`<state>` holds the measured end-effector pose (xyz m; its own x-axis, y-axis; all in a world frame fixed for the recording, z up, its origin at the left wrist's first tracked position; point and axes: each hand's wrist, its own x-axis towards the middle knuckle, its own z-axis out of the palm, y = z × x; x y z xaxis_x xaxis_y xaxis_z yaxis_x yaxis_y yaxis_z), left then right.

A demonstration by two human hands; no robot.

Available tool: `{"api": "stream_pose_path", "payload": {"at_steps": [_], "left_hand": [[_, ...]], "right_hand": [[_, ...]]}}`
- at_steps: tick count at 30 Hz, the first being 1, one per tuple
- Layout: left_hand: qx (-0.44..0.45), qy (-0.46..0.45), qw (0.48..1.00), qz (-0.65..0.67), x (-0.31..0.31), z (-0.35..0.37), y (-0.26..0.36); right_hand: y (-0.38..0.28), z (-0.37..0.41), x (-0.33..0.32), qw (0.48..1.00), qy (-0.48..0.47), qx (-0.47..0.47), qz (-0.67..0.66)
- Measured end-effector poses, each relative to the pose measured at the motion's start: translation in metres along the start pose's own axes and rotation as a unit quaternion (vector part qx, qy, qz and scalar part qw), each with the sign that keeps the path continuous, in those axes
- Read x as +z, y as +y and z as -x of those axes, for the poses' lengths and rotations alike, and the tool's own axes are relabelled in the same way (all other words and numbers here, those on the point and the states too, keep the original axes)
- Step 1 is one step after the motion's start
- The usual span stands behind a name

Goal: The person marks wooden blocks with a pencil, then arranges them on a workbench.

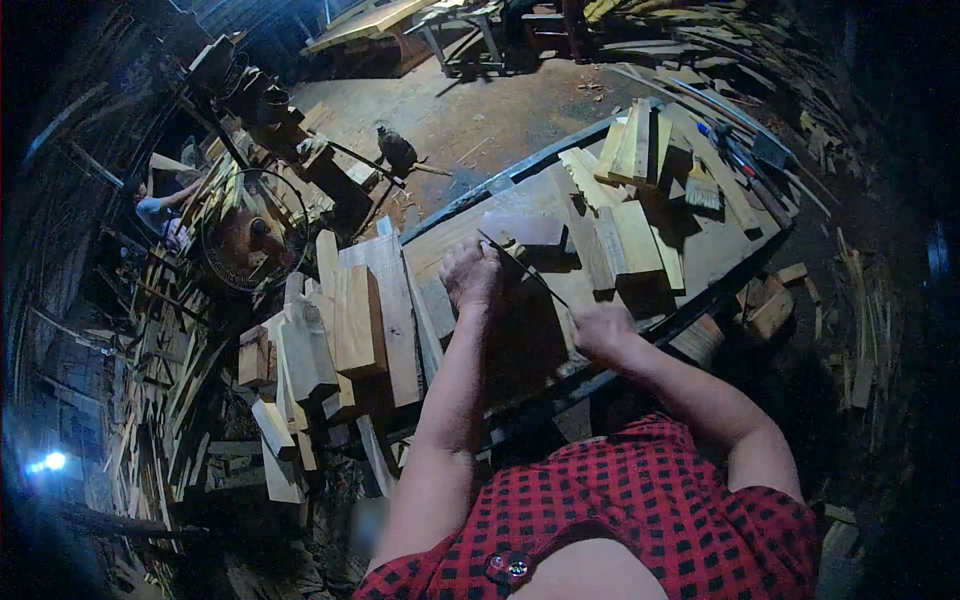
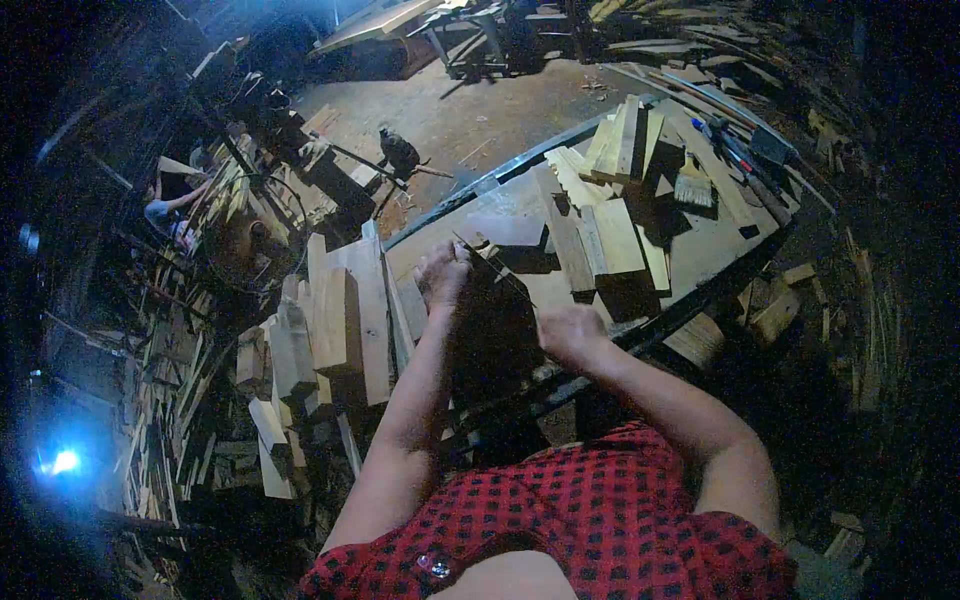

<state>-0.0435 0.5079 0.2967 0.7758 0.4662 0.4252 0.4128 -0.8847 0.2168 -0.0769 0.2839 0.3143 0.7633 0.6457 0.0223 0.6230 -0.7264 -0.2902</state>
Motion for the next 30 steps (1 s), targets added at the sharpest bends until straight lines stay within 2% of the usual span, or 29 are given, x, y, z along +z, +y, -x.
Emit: {"api": "stream_pose_path", "payload": {"at_steps": [2,5,7,8,11,13,15,18,20,23,25,26,27,28,29,30], "left_hand": [[0.010,0.009,1.000,-0.004,-0.002,-0.001,0.000],[0.007,-0.002,1.000,-0.028,-0.007,0.000,0.003],[-0.009,-0.006,1.000,-0.020,-0.009,0.001,0.005],[-0.007,-0.007,1.000,-0.021,-0.009,0.002,0.005],[-0.019,-0.019,0.999,-0.027,-0.011,0.001,0.005],[-0.020,-0.034,0.999,-0.036,-0.009,0.000,0.005],[-0.026,-0.032,0.999,-0.025,-0.013,-0.001,0.007],[-0.021,-0.035,0.999,-0.020,-0.011,0.000,0.006],[-0.016,-0.033,0.999,-0.026,-0.013,-0.001,0.006],[-0.016,-0.041,0.999,-0.018,-0.017,0.002,0.009],[-0.011,-0.009,1.000,-0.014,-0.011,0.001,0.006],[-0.006,-0.006,1.000,-0.017,-0.012,-0.001,0.007],[-0.008,-0.007,1.000,-0.023,-0.012,0.000,0.007],[-0.011,-0.008,1.000,-0.027,-0.012,0.002,0.007],[-0.010,-0.009,1.000,-0.027,-0.013,0.002,0.007],[-0.013,-0.025,0.999,-0.024,-0.016,0.001,0.008]], "right_hand": [[0.002,-0.044,0.021,0.988,0.130,-0.087,0.011],[-0.023,-0.084,0.016,0.990,0.135,-0.050,-0.002],[-0.032,-0.098,0.015,0.993,0.106,-0.001,-0.047],[-0.028,-0.100,0.024,0.989,0.137,-0.014,-0.057],[-0.007,-0.063,0.028,0.983,0.146,-0.050,-0.096],[0.005,-0.019,0.028,0.994,0.100,-0.004,-0.046],[0.011,0.019,0.007,0.995,0.046,0.017,-0.084],[0.009,0.014,0.005,0.999,0.017,0.002,-0.045],[0.001,-0.021,0.016,0.988,0.145,-0.041,-0.038],[-0.018,-0.079,0.022,0.984,0.163,-0.022,-0.063],[-0.025,-0.103,0.029,0.989,0.137,-0.025,-0.048],[-0.015,-0.113,0.051,0.988,0.142,-0.023,-0.052],[0.003,-0.120,0.085,0.984,0.168,-0.063,0.022],[0.003,-0.114,0.079,0.972,0.190,-0.102,0.097],[0.007,-0.098,0.075,0.982,0.170,-0.078,0.020],[-0.005,-0.061,0.031,0.986,0.149,-0.054,-0.057]]}}
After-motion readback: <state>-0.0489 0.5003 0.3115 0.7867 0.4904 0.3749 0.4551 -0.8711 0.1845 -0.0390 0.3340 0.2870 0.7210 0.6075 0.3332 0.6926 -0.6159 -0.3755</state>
